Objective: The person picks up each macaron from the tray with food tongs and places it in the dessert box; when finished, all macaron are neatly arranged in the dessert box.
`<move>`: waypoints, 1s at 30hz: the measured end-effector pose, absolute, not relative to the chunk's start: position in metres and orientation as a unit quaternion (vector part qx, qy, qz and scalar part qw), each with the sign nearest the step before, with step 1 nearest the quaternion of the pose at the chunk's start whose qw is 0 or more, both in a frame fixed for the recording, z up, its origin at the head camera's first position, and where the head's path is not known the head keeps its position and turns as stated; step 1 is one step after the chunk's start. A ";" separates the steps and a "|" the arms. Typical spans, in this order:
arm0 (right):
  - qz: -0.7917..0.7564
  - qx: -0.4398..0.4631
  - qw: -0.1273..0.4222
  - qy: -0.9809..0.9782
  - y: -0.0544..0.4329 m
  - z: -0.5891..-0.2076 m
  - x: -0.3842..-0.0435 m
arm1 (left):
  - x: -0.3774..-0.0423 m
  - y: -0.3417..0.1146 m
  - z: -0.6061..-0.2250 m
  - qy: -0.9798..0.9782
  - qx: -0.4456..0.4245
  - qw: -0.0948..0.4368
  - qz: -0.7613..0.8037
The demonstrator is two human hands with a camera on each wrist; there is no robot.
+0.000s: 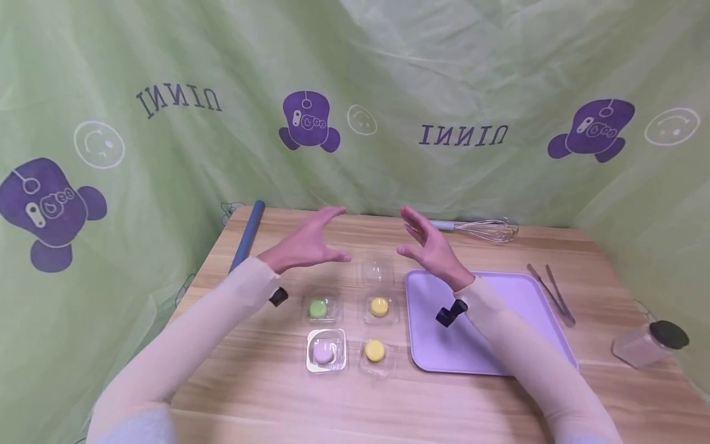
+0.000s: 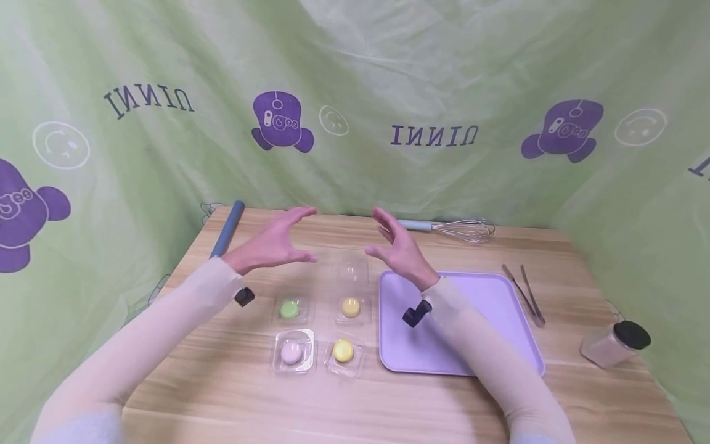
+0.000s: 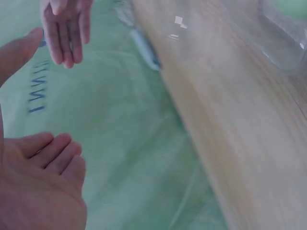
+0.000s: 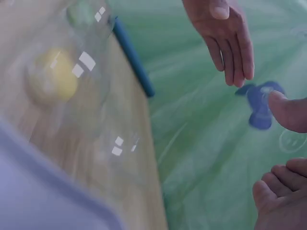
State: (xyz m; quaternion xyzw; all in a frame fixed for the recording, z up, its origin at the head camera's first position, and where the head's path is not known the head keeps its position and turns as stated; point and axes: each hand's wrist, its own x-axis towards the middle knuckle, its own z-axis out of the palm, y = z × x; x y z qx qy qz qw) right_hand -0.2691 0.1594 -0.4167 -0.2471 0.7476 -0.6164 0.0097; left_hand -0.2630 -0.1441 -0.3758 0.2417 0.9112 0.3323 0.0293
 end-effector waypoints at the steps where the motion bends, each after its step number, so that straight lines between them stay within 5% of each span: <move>1: -0.600 -0.241 0.018 0.762 0.162 -0.421 -0.272 | -0.269 -0.141 -0.380 0.911 0.247 0.045 0.328; 18: -0.339 -0.306 0.077 0.886 0.165 -0.466 -0.293 | -0.305 -0.096 -0.418 0.913 0.294 0.184 0.215; 30: -0.303 -0.326 0.117 0.888 0.157 -0.474 -0.293 | -0.305 -0.077 -0.434 0.926 0.295 0.185 0.144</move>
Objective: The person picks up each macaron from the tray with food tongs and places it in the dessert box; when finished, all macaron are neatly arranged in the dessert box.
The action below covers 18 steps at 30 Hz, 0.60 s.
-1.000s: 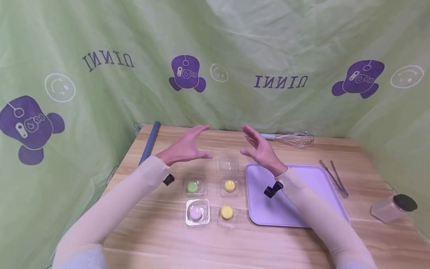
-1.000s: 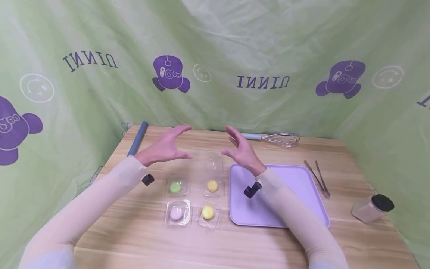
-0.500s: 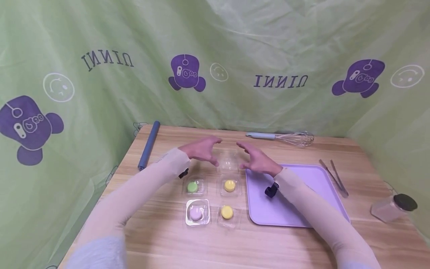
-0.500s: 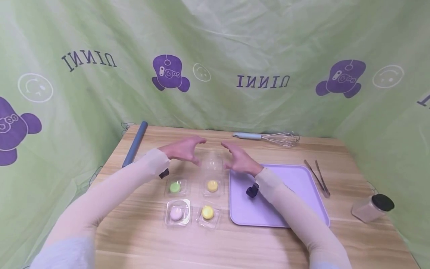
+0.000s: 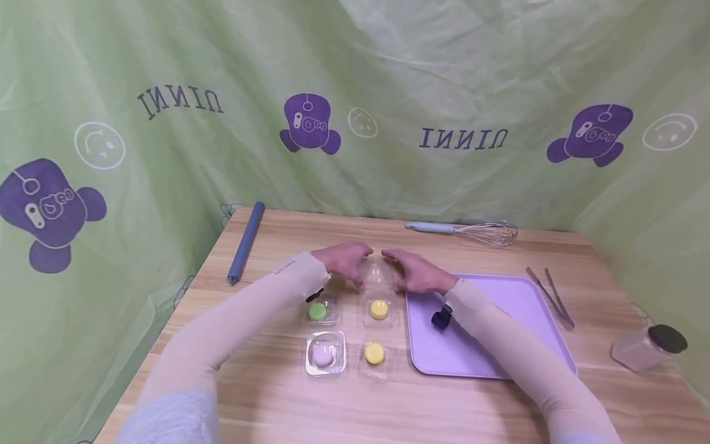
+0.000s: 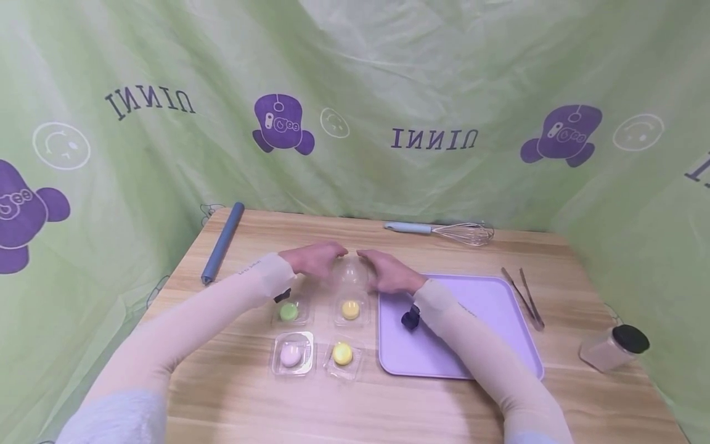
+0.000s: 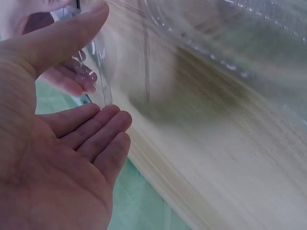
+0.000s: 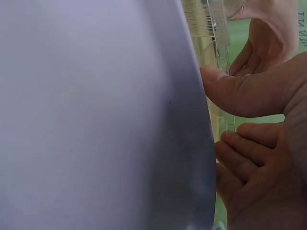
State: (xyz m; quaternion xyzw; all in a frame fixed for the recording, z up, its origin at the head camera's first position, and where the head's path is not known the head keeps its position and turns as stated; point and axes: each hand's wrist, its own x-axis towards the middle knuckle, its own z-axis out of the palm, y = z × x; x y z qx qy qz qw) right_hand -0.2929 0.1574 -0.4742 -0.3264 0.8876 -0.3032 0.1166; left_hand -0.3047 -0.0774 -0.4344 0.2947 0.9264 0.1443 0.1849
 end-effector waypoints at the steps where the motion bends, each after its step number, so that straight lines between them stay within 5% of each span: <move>1: -0.304 -0.329 0.114 0.887 0.157 -0.474 -0.293 | -0.305 -0.077 -0.435 0.927 0.293 0.185 0.144; 11: -0.339 -0.301 0.113 0.884 0.155 -0.469 -0.293 | -0.306 -0.077 -0.430 0.923 0.292 0.182 0.172; 18: -0.424 -0.291 0.042 0.857 0.155 -0.448 -0.293 | -0.310 -0.083 -0.399 0.918 0.316 0.126 0.204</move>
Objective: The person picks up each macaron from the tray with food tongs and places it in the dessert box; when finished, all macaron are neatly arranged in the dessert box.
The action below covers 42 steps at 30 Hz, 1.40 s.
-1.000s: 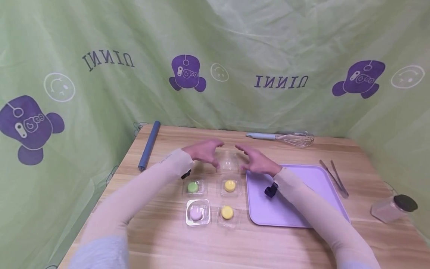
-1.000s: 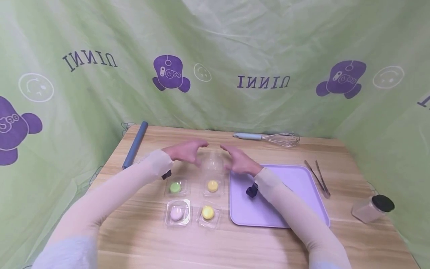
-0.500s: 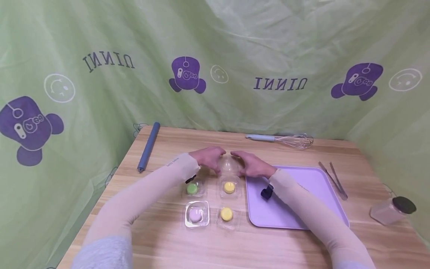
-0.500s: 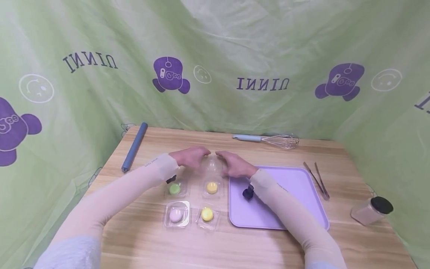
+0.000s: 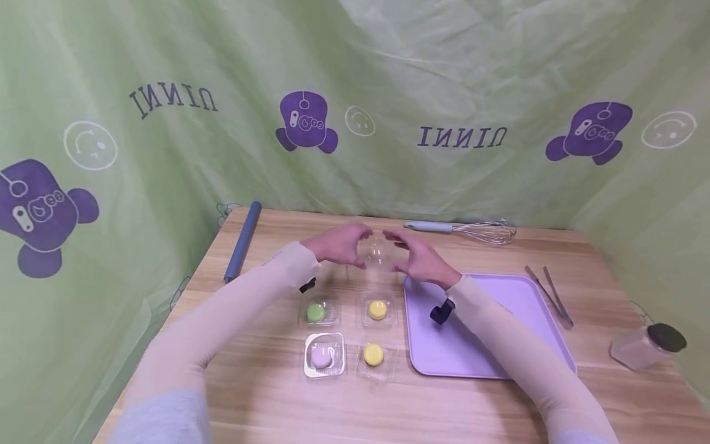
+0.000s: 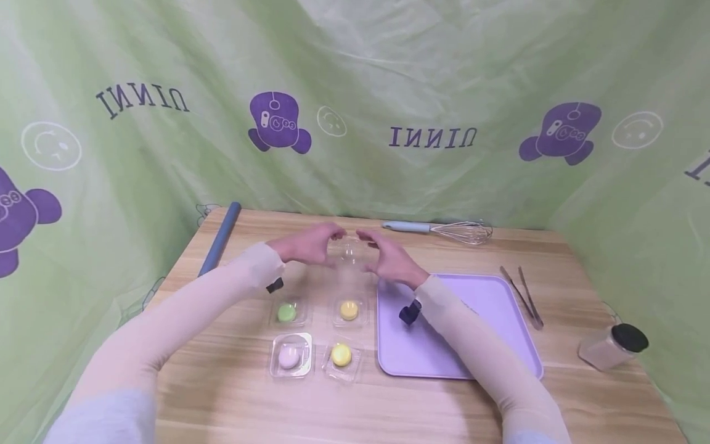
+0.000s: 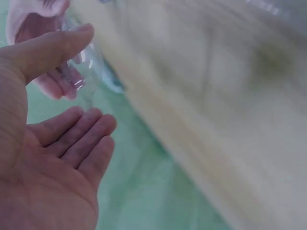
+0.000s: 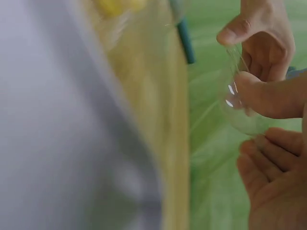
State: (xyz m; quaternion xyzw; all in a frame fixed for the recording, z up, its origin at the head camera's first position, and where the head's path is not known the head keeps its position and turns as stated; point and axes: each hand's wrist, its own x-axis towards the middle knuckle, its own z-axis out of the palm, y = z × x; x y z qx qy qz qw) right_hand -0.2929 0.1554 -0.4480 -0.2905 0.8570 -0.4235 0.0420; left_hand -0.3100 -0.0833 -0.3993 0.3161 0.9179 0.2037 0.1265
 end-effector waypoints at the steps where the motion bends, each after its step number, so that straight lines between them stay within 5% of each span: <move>1: -0.435 -0.292 0.027 0.851 0.156 -0.444 -0.292 | -0.309 -0.084 -0.393 0.916 0.323 0.113 0.209; 5: -0.467 -0.313 -0.063 0.825 0.156 -0.425 -0.283 | -0.302 -0.091 -0.369 0.904 0.327 0.070 0.265; 8: -0.433 -0.357 -0.169 0.810 0.155 -0.413 -0.272 | -0.291 -0.098 -0.357 0.870 0.300 0.089 0.381; 16: -0.165 -0.520 -0.462 0.699 0.148 -0.402 -0.236 | -0.254 -0.112 -0.350 0.686 0.270 0.270 0.619; 21: -0.096 -0.552 -0.528 0.638 0.147 -0.400 -0.222 | -0.243 -0.113 -0.353 0.659 0.257 0.334 0.623; 27: -0.089 -0.562 -0.525 0.633 0.149 -0.401 -0.218 | -0.242 -0.113 -0.355 0.651 0.269 0.360 0.612; 30: -0.123 -0.564 -0.492 0.651 0.148 -0.406 -0.216 | -0.239 -0.114 -0.358 0.675 0.272 0.328 0.602; 38: -0.504 -0.475 -0.187 0.697 0.151 -0.419 -0.189 | -0.212 -0.110 -0.377 0.798 0.444 0.010 0.407; 42: -0.582 -0.455 -0.108 0.666 0.154 -0.429 -0.173 | -0.196 -0.106 -0.392 0.776 0.508 -0.074 0.368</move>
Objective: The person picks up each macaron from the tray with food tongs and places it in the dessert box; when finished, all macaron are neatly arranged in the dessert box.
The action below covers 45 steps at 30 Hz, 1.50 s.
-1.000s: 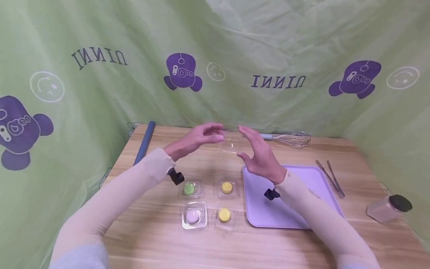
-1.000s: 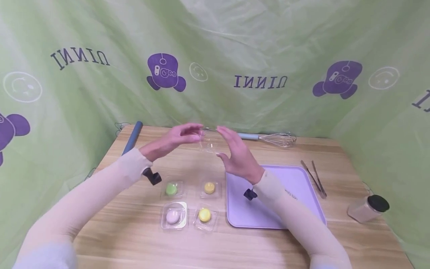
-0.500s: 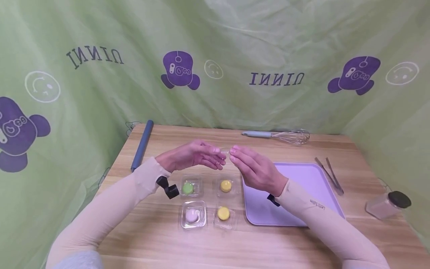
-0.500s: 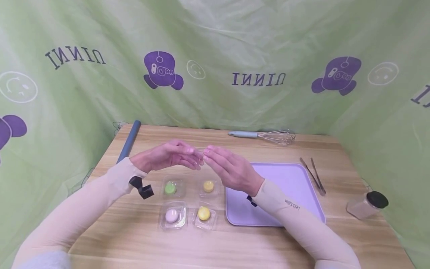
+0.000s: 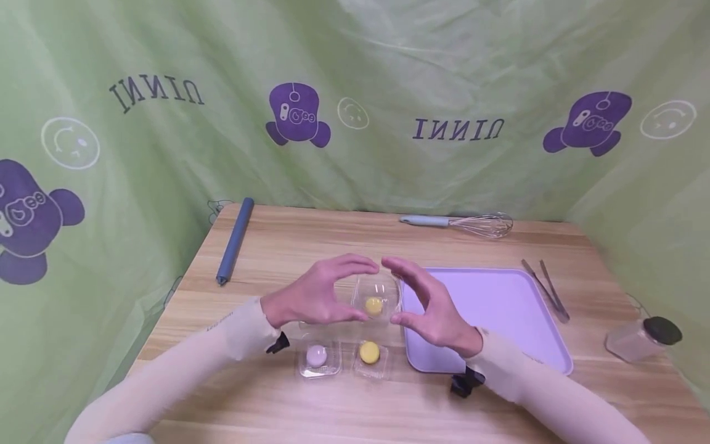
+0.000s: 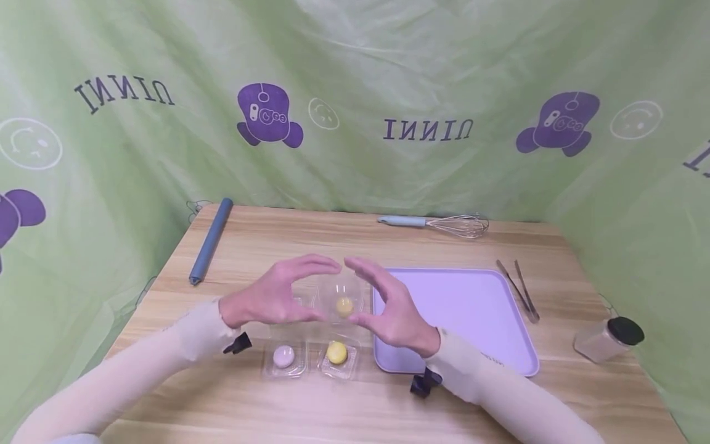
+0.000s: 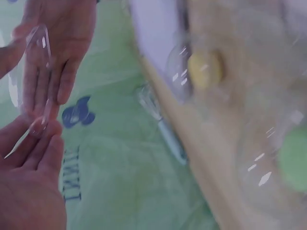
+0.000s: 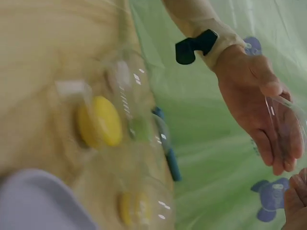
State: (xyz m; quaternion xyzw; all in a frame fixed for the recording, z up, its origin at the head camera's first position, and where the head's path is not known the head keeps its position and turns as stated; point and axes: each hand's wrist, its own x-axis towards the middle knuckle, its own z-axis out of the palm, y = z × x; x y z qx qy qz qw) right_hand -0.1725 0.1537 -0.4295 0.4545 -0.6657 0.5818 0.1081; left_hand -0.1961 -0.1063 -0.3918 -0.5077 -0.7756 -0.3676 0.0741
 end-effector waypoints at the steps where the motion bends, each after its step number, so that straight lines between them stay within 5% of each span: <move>1: 0.580 0.455 0.103 -0.668 0.154 -0.432 -0.168 | -0.192 -0.106 -0.396 -0.771 -0.515 0.086 -0.364; 10: 0.473 0.433 0.104 -0.760 0.160 -0.459 -0.142 | -0.167 -0.109 -0.430 -0.773 -0.523 0.088 -0.347; 18: 0.393 0.466 0.124 -0.783 0.163 -0.481 -0.128 | -0.149 -0.108 -0.443 -0.845 -0.449 -0.055 -0.286; 22: 0.361 0.485 0.120 -0.787 0.162 -0.488 -0.123 | -0.143 -0.106 -0.446 -0.862 -0.437 -0.086 -0.241; 45: 0.248 0.438 0.083 -0.860 0.156 -0.491 -0.114 | -0.136 -0.096 -0.458 -0.879 -0.456 -0.041 -0.137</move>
